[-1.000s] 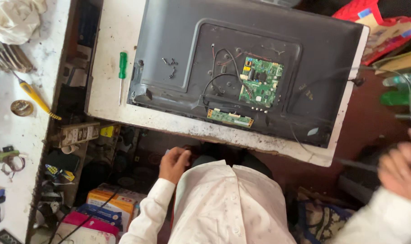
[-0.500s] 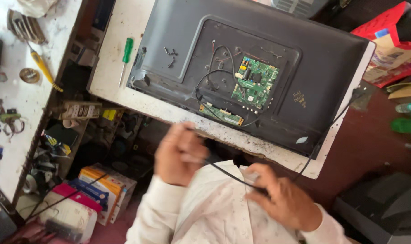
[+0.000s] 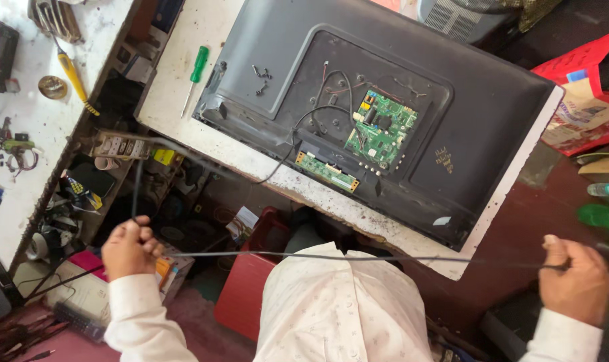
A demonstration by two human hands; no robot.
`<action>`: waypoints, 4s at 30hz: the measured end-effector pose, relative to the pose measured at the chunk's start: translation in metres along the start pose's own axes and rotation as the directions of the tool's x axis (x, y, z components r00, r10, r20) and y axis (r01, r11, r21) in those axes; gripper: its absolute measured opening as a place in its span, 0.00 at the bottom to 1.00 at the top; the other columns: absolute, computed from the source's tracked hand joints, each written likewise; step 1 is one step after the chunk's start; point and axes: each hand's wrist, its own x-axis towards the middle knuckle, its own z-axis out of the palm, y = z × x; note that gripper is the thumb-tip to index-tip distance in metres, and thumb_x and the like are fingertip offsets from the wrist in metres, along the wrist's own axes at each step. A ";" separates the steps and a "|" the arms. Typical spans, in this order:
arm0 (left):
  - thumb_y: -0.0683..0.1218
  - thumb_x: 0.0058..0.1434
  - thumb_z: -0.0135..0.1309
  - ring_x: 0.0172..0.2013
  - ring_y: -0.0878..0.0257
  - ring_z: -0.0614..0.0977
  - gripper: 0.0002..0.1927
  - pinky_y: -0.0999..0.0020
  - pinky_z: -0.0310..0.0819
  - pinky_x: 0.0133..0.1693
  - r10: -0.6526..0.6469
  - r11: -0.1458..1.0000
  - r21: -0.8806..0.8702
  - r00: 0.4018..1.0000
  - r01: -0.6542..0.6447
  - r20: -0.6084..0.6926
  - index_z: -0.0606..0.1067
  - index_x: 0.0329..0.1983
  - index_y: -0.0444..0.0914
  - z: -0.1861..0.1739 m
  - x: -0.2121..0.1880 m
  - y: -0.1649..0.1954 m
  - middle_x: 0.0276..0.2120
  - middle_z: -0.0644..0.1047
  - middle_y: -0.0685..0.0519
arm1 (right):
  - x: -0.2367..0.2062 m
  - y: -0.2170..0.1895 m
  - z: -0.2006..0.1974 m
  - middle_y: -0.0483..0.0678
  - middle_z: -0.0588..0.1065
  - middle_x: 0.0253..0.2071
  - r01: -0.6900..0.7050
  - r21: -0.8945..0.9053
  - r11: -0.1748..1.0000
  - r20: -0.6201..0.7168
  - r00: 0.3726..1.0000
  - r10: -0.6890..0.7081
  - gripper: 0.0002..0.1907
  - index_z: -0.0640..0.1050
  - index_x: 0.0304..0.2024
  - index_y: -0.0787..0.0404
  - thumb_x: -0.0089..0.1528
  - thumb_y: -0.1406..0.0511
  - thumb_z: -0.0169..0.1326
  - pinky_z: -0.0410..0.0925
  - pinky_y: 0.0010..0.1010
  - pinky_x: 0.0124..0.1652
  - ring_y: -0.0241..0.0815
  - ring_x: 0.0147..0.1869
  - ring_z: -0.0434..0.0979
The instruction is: The person uses a screwdriver to remove screws from the back panel of a television. They then remove the back cover and disconnect several internal cables and wires from the circuit boards.
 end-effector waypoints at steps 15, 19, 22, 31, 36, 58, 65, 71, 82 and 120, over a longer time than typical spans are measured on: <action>0.41 0.62 0.58 0.44 0.41 0.81 0.07 0.50 0.75 0.47 0.580 0.113 0.715 0.630 -0.690 0.516 0.82 0.43 0.37 0.123 0.035 -0.060 0.39 0.81 0.41 | 0.013 -0.306 0.002 0.52 0.73 0.39 0.162 0.767 0.621 0.429 0.589 -0.685 0.08 0.79 0.42 0.61 0.60 0.68 0.55 0.71 0.42 0.42 0.56 0.43 0.78; 0.35 0.59 0.54 0.57 0.43 0.76 0.17 0.54 0.71 0.58 0.484 0.205 0.144 0.228 -0.968 0.844 0.77 0.52 0.36 0.252 0.012 -0.064 0.54 0.76 0.41 | 0.009 -0.341 0.021 0.52 0.72 0.42 0.236 0.719 0.654 0.435 0.581 -0.688 0.07 0.78 0.41 0.61 0.61 0.71 0.51 0.71 0.43 0.44 0.55 0.45 0.78; 0.35 0.60 0.51 0.60 0.46 0.75 0.18 0.56 0.71 0.61 0.455 0.067 0.080 0.102 -0.995 0.884 0.77 0.54 0.36 0.337 0.019 -0.069 0.58 0.76 0.46 | 0.004 -0.342 0.032 0.54 0.72 0.41 0.223 0.659 0.718 0.449 0.649 -0.614 0.04 0.77 0.36 0.63 0.60 0.68 0.55 0.70 0.43 0.44 0.56 0.45 0.77; 0.44 0.55 0.60 0.53 0.55 0.72 0.15 0.48 0.60 0.54 0.288 0.065 0.301 0.306 -0.952 0.907 0.81 0.46 0.47 0.405 0.033 -0.086 0.44 0.75 0.55 | -0.012 -0.307 0.037 0.55 0.77 0.35 0.074 0.652 0.755 0.421 0.792 -0.441 0.08 0.80 0.36 0.64 0.59 0.65 0.58 0.71 0.41 0.43 0.56 0.42 0.77; 0.43 0.54 0.59 0.53 0.52 0.71 0.15 0.47 0.59 0.52 0.416 0.156 0.421 0.446 -0.893 0.792 0.80 0.46 0.43 0.419 0.022 -0.081 0.48 0.74 0.53 | -0.013 -0.304 0.038 0.55 0.77 0.37 -0.014 0.644 0.765 0.457 0.809 -0.370 0.09 0.80 0.37 0.65 0.60 0.64 0.58 0.71 0.41 0.42 0.56 0.42 0.79; 0.52 0.56 0.66 0.48 0.52 0.84 0.12 0.58 0.77 0.50 -0.293 -0.016 0.517 0.499 -0.856 0.816 0.84 0.41 0.45 0.475 0.032 -0.047 0.43 0.83 0.50 | -0.011 -0.296 0.039 0.52 0.77 0.36 -0.071 0.643 0.762 0.480 0.813 -0.330 0.09 0.80 0.38 0.64 0.62 0.63 0.56 0.72 0.39 0.42 0.53 0.40 0.78; 0.57 0.61 0.61 0.49 0.48 0.82 0.19 0.56 0.77 0.51 -0.427 -0.170 0.362 0.400 -0.916 0.811 0.83 0.46 0.39 0.495 0.049 -0.063 0.45 0.82 0.47 | -0.011 -0.297 0.046 0.52 0.76 0.36 -0.065 0.658 0.750 0.489 0.795 -0.360 0.10 0.80 0.38 0.63 0.63 0.61 0.55 0.71 0.39 0.43 0.52 0.41 0.77; 0.62 0.66 0.51 0.50 0.49 0.82 0.25 0.57 0.76 0.53 -0.558 -0.471 -0.067 0.239 -0.879 0.795 0.83 0.48 0.38 0.513 0.053 -0.066 0.48 0.82 0.45 | -0.013 -0.297 0.047 0.51 0.76 0.36 -0.093 0.618 0.780 0.525 0.788 -0.321 0.10 0.80 0.38 0.61 0.62 0.61 0.55 0.71 0.41 0.42 0.53 0.41 0.78; 0.56 0.54 0.60 0.49 0.54 0.83 0.16 0.61 0.76 0.53 -0.390 -0.103 0.377 0.386 -0.921 0.836 0.84 0.43 0.46 0.492 0.053 -0.057 0.44 0.83 0.53 | -0.015 -0.295 0.046 0.51 0.77 0.36 -0.065 0.632 0.772 0.486 0.810 -0.329 0.10 0.79 0.38 0.61 0.63 0.61 0.55 0.72 0.40 0.41 0.54 0.40 0.78; 0.44 0.59 0.63 0.50 0.46 0.80 0.08 0.57 0.73 0.54 -0.121 0.124 0.270 0.255 -0.955 0.959 0.78 0.40 0.41 0.470 0.068 -0.081 0.44 0.77 0.45 | -0.046 -0.290 0.045 0.53 0.77 0.36 -0.138 0.642 0.754 0.511 0.811 -0.287 0.09 0.80 0.38 0.63 0.61 0.63 0.57 0.71 0.41 0.41 0.55 0.41 0.78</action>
